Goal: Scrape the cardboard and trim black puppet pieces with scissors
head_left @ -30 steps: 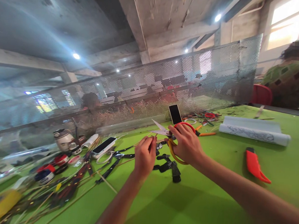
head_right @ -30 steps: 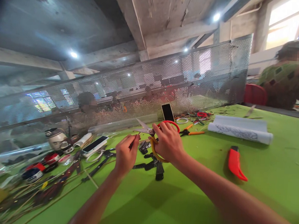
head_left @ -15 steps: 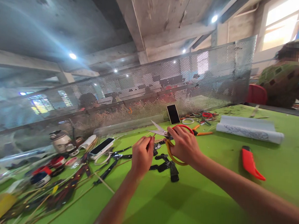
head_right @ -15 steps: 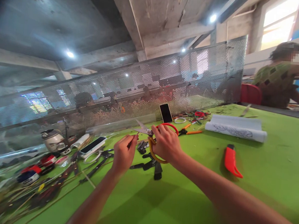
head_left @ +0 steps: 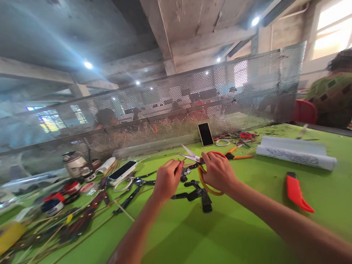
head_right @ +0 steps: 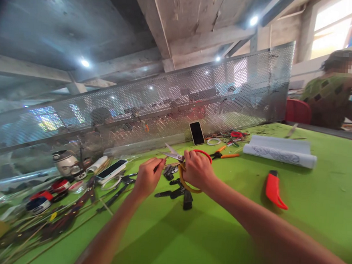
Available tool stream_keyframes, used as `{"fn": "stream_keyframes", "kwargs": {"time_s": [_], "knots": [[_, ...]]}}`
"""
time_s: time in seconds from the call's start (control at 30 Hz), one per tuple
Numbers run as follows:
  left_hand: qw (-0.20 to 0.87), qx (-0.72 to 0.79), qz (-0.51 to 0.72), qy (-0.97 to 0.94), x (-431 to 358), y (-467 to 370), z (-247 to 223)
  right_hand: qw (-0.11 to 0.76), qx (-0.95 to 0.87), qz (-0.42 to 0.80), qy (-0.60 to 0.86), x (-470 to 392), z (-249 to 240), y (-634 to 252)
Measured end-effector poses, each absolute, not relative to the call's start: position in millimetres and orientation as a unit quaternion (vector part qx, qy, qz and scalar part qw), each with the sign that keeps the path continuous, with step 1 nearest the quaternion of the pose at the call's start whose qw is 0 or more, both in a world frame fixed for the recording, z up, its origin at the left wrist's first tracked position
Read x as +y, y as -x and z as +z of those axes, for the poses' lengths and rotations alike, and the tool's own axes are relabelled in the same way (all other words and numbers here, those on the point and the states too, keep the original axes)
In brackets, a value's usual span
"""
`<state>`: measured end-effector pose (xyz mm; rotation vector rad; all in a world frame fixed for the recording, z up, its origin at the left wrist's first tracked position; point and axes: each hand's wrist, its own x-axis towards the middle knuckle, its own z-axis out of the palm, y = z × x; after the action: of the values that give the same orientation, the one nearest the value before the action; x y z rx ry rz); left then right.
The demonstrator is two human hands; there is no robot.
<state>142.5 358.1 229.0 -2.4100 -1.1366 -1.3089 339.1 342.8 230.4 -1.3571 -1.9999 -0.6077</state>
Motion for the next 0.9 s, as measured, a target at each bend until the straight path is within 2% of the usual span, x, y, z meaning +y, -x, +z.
{"fn": "stream_keyframes", "kwargs": {"time_s": [0.67, 0.9], "knots": [[0.063, -0.348, -0.373, 0.858, 377.0, -117.1, 227.6, 0.26, -0.83, -0.074, 0.488, 350.5, 237.8, -349.8], [0.098, -0.389, -0.38, 0.834, 369.8, -125.4, 229.9, 0.29, -0.803, -0.123, 0.507, 349.4, 234.6, -345.1]]}}
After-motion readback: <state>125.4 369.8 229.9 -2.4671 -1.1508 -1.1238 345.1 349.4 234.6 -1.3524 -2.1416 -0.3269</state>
